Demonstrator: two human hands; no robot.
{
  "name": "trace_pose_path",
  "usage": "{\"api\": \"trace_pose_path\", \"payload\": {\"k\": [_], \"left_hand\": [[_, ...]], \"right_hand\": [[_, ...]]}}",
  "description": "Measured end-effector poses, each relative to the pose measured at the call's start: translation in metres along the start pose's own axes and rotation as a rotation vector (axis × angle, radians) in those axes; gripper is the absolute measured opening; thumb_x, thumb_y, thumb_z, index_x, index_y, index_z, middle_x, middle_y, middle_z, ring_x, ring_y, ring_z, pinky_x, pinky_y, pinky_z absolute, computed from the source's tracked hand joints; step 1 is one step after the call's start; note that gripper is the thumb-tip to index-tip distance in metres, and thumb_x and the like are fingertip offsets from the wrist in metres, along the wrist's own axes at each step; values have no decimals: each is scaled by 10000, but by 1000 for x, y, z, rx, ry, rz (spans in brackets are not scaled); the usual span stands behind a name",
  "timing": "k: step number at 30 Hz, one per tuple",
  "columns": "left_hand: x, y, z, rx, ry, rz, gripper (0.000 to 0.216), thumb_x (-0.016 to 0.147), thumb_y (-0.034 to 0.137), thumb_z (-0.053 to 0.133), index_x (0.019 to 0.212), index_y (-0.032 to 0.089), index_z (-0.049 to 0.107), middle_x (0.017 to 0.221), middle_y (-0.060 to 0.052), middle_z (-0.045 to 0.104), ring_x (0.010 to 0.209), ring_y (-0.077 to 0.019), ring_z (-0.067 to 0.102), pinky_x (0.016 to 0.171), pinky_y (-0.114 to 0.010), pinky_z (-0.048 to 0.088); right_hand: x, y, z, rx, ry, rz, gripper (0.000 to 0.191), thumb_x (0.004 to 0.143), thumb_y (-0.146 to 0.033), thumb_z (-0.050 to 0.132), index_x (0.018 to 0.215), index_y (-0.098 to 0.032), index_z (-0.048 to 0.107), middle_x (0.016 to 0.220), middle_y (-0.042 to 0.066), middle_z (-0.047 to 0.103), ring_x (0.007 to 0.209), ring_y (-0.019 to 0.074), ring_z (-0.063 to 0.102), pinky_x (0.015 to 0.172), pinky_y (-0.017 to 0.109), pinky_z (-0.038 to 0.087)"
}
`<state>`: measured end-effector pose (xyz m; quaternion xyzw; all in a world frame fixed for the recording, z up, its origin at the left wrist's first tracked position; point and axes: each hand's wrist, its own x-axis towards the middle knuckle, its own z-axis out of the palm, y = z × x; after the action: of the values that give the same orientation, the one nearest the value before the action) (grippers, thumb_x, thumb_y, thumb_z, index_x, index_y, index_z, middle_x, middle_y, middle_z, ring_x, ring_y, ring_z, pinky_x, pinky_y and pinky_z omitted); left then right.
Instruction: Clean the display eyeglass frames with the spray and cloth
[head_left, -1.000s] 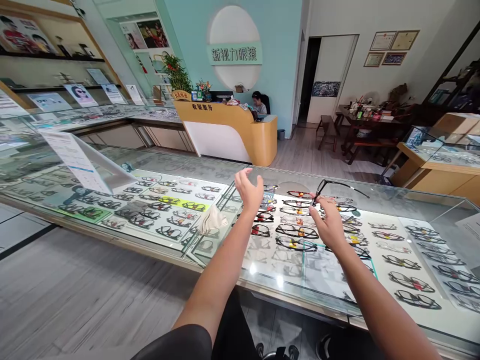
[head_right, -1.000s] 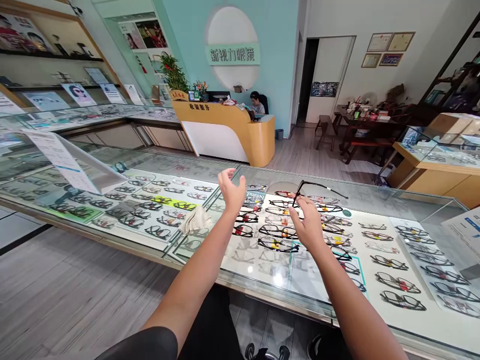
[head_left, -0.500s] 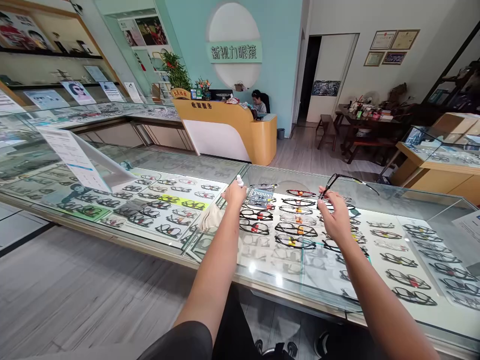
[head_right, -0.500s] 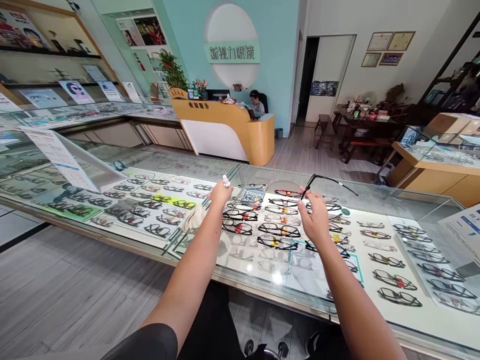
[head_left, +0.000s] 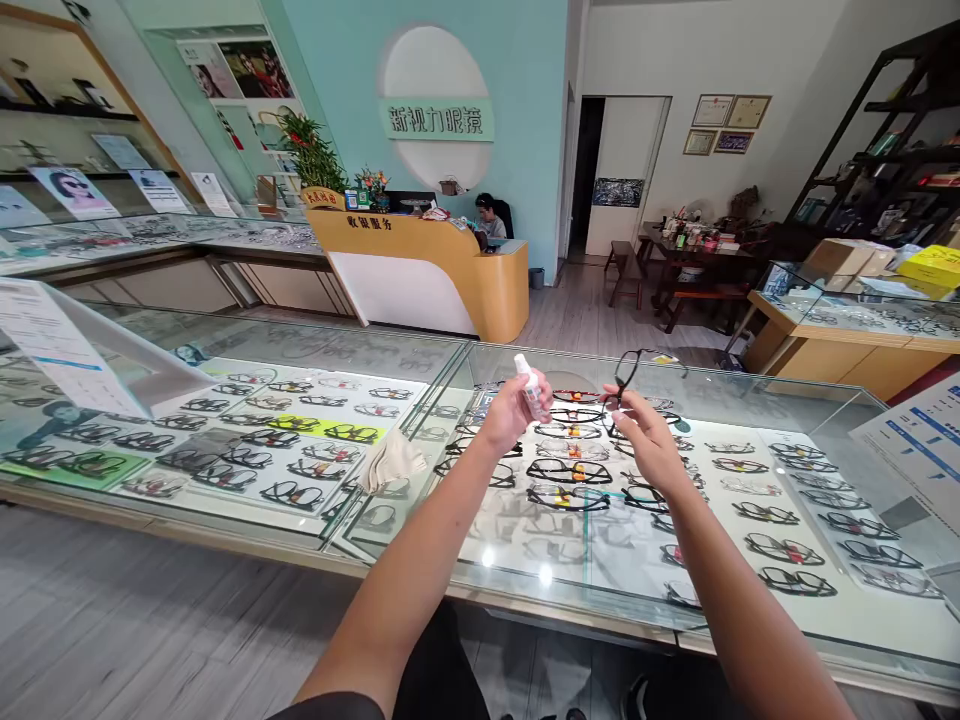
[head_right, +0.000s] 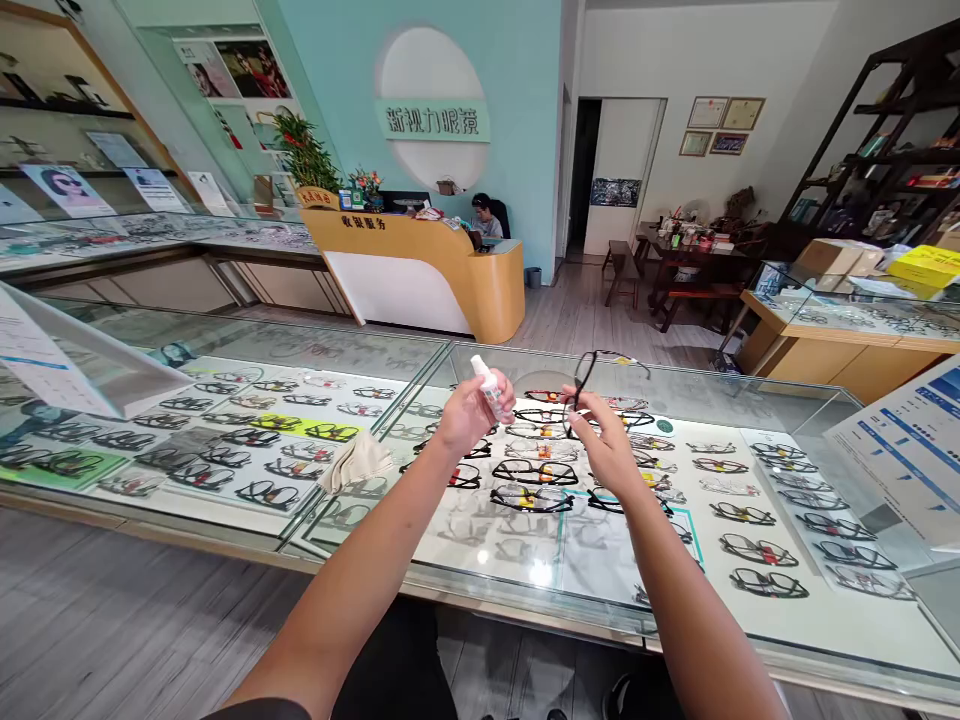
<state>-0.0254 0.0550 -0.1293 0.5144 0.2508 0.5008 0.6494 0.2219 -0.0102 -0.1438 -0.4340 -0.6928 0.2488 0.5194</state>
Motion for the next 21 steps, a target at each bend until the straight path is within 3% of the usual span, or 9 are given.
{"api": "trace_pose_path", "payload": {"k": [3, 7, 10, 13, 15, 21], "left_hand": [[-9, 1, 14, -142, -146, -167, 745, 845, 967, 336, 685, 240, 380, 629, 14, 331, 557, -148, 354, 468, -283, 306], [-10, -3, 14, -174, -199, -255, 824, 790, 1047, 140, 602, 259, 293, 536, 35, 220, 482, -134, 243, 417, -278, 199], [-7, -12, 14, -37, -162, -156, 795, 827, 995, 238, 601, 249, 391, 546, 24, 307, 487, -138, 320, 446, -296, 264], [-7, -20, 17, 271, -58, 58, 652, 890, 821, 467, 686, 208, 554, 626, -4, 484, 577, -146, 449, 575, -319, 378], [-8, -23, 21, 412, -27, 142, 574, 920, 728, 491, 703, 202, 567, 649, -10, 531, 615, -150, 470, 634, -325, 390], [-9, -24, 23, 458, -11, 129, 518, 952, 662, 413, 717, 215, 528, 646, -10, 531, 632, -166, 478, 642, -330, 380]], "right_hand": [[-3, -9, 4, 159, -174, 61, 431, 1055, -474, 586, 1437, -296, 677, 1347, 92, 738, 1194, 273, 687, 1058, 452, 535], [-5, -16, 8, 242, -250, 109, 432, 1042, -484, 613, 1417, -287, 696, 1325, 96, 748, 1195, 281, 687, 1061, 455, 538], [-6, -19, 11, 278, -276, 123, 418, 1038, -479, 608, 1390, -282, 715, 1297, 92, 753, 1150, 277, 688, 1018, 444, 556], [-7, -21, 13, 281, -308, 128, 396, 1044, -460, 594, 1376, -289, 725, 1287, 85, 747, 1125, 272, 678, 996, 433, 554], [-8, -22, 15, 284, -331, 118, 389, 1049, -449, 586, 1374, -292, 728, 1276, 81, 739, 1118, 269, 668, 1000, 430, 546], [-10, -22, 21, 299, -343, 119, 370, 1053, -447, 593, 1359, -294, 736, 1182, 72, 726, 1104, 261, 662, 1047, 434, 515]]}}
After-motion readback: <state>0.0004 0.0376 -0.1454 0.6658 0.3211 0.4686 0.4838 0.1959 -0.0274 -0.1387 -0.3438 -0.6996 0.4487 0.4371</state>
